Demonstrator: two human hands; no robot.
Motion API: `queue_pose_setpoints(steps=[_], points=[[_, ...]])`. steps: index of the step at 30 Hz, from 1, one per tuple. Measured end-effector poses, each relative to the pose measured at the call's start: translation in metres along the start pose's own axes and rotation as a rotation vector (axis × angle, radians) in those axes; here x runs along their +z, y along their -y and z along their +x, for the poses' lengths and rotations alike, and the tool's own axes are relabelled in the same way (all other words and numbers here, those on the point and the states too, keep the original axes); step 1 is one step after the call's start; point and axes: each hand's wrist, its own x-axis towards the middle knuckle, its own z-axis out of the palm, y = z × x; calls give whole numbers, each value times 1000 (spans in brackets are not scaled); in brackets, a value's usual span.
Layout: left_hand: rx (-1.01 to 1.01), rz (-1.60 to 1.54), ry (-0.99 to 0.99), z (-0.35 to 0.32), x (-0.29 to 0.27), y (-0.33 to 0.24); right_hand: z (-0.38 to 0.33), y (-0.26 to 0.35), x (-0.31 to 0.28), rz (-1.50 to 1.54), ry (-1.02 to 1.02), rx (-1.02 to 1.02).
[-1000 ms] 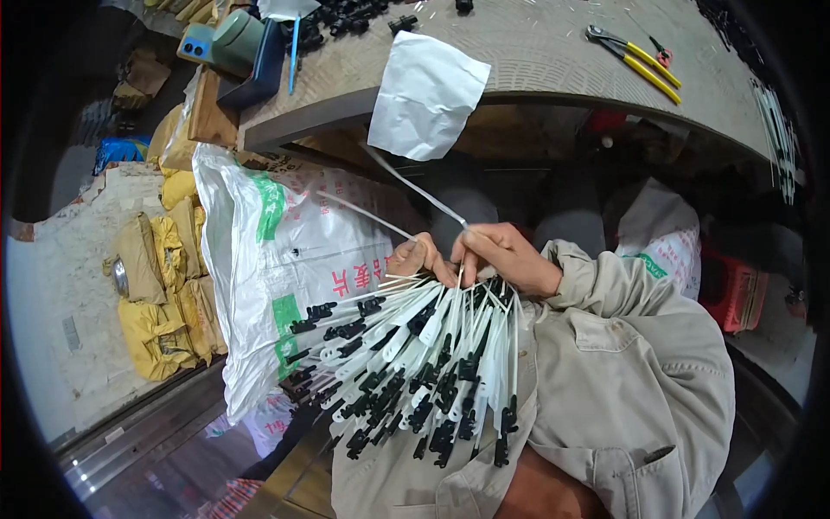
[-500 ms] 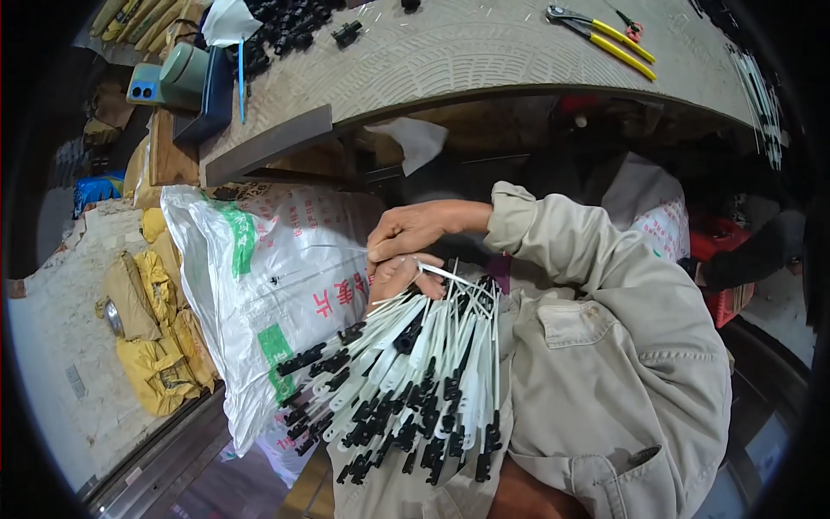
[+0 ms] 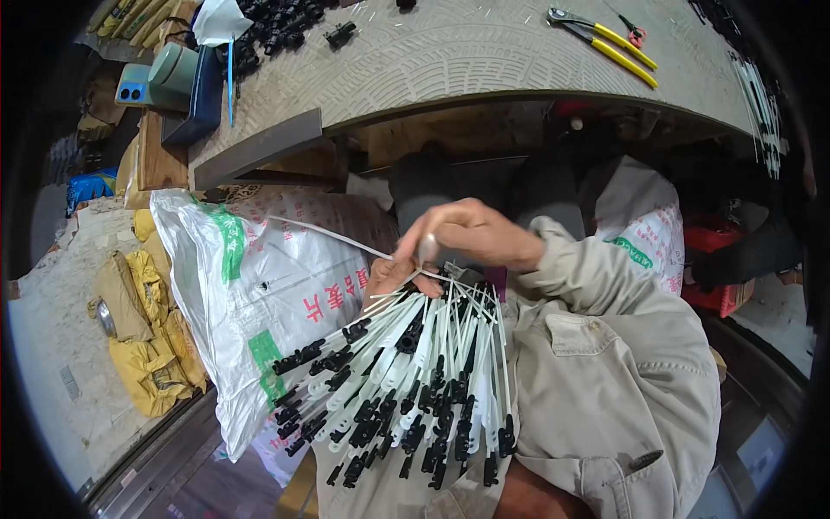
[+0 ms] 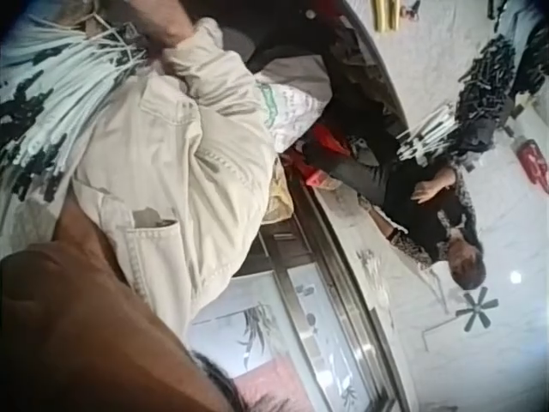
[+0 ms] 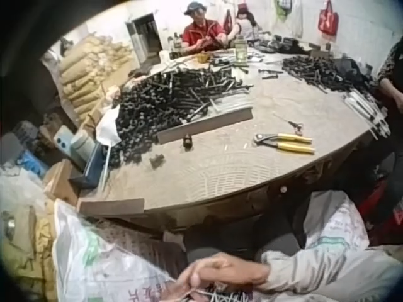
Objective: Assembling small black components onto bundles of white rods using pliers.
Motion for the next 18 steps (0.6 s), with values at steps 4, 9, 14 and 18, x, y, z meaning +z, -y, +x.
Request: queue_pose_setpoints(steps=[4,9,14,18], points=[[-7,-32,-90,-10,2,1,8,-37,1,520,-135,24],[-47,20,-225,-11,17,-7,-22,-38,1,541,-136,-6],[226,-123,-180,-10,13,2,-27,-38,2,807,-227,17],[286,-46,-201,-7,9,-4,-37,-28,1,683,-274,30]])
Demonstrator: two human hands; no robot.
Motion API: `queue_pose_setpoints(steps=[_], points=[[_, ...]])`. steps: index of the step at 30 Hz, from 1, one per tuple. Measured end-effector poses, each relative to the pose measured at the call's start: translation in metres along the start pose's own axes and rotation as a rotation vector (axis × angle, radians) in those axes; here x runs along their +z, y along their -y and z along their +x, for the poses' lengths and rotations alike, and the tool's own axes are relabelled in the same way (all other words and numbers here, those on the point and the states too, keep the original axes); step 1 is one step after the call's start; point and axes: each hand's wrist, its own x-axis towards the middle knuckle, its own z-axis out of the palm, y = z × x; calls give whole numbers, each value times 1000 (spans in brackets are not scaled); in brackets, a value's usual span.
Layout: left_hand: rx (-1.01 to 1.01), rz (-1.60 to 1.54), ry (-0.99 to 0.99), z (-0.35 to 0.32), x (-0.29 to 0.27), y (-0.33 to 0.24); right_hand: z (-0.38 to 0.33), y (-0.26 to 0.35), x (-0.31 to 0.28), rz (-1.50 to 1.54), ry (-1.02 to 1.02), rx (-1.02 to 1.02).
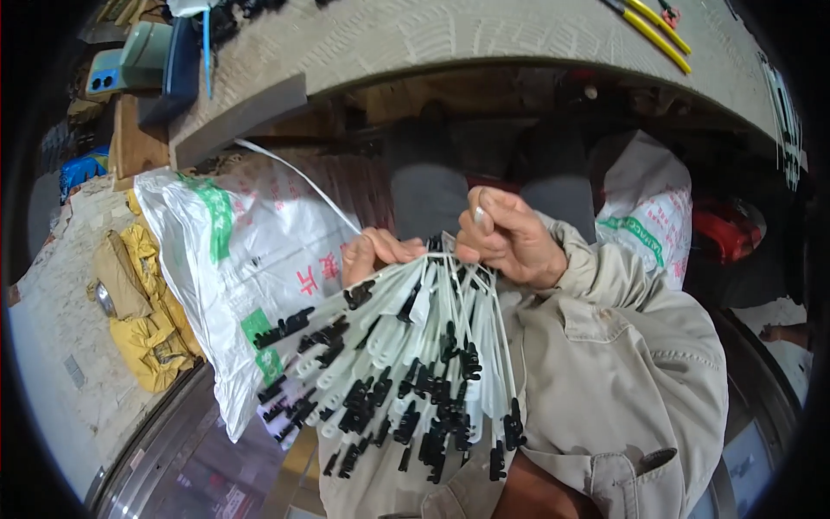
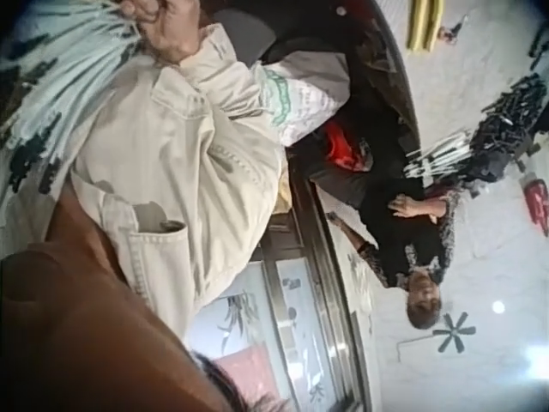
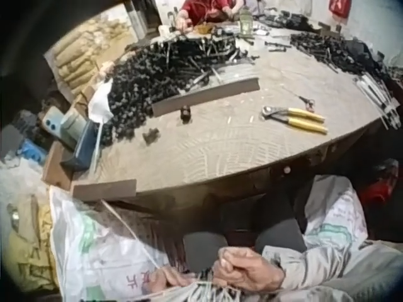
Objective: Assembling small black components onto bundles of white rods using pliers.
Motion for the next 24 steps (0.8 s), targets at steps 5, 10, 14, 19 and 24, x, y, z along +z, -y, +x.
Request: queue_pose_setpoints(steps=[5,10,14,19,24], points=[[-88,-75,-106,-11,-20,9,-35,17,-1,-172,-214,-27],[-99,-61,-383,-41,-18,22,-63,31,5,-198,-272,-4],[198,-187,-111,-45,-25,34,-71,35,3,-164,-258,34],[509,350,202,-26,-57,42,-52,26,1,-329,-130,133],[591,908,-718,25,14,32,-51,53,-59,-720,-133,-22]])
